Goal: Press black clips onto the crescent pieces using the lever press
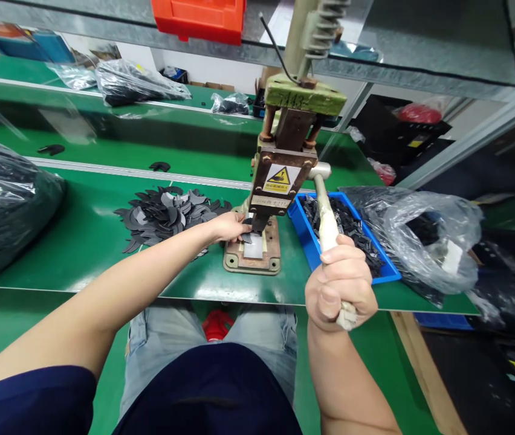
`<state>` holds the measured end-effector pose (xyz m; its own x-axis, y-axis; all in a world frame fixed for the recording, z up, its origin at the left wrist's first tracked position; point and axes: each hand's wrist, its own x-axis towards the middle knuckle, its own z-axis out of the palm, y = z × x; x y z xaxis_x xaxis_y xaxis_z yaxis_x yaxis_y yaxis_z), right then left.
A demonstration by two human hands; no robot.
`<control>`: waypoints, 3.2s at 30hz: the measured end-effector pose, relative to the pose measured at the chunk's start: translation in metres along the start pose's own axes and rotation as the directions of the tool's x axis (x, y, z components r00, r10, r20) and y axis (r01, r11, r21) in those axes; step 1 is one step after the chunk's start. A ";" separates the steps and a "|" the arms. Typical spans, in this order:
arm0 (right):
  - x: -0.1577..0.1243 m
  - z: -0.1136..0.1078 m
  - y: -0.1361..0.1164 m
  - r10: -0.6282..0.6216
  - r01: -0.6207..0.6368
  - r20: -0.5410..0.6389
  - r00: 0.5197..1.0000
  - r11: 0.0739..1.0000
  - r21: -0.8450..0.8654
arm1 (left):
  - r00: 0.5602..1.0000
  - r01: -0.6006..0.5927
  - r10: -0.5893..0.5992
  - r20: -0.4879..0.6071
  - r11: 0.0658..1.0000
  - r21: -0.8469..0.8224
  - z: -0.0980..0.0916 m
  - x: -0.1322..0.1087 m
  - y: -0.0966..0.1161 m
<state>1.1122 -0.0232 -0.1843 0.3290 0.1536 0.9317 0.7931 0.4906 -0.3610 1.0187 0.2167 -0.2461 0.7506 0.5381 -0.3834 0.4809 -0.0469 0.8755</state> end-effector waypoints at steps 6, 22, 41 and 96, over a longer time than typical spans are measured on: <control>0.003 -0.004 0.001 -0.017 0.018 0.046 0.999 1.000 -0.010 | 0.983 -0.174 0.176 0.052 0.984 -0.037 -0.007 -0.013 0.002; 0.002 0.011 0.014 -0.092 0.100 -0.127 0.988 0.993 0.060 | 0.815 -0.146 0.564 -0.136 0.426 0.893 -0.059 -0.169 -0.129; 0.004 0.002 0.005 -0.063 0.062 0.007 0.998 0.998 0.021 | 0.726 -0.427 0.676 0.128 0.297 0.854 -0.002 -0.182 -0.151; 0.031 0.028 0.001 -0.141 0.156 -0.203 0.969 0.986 0.060 | 0.990 0.139 -0.141 0.007 0.964 -0.225 -0.010 -0.016 -0.012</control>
<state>1.1090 0.0063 -0.1550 0.3113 -0.0939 0.9457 0.8023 0.5593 -0.2085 0.9966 0.2169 -0.2480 0.6783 0.5337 -0.5050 0.4661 0.2188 0.8573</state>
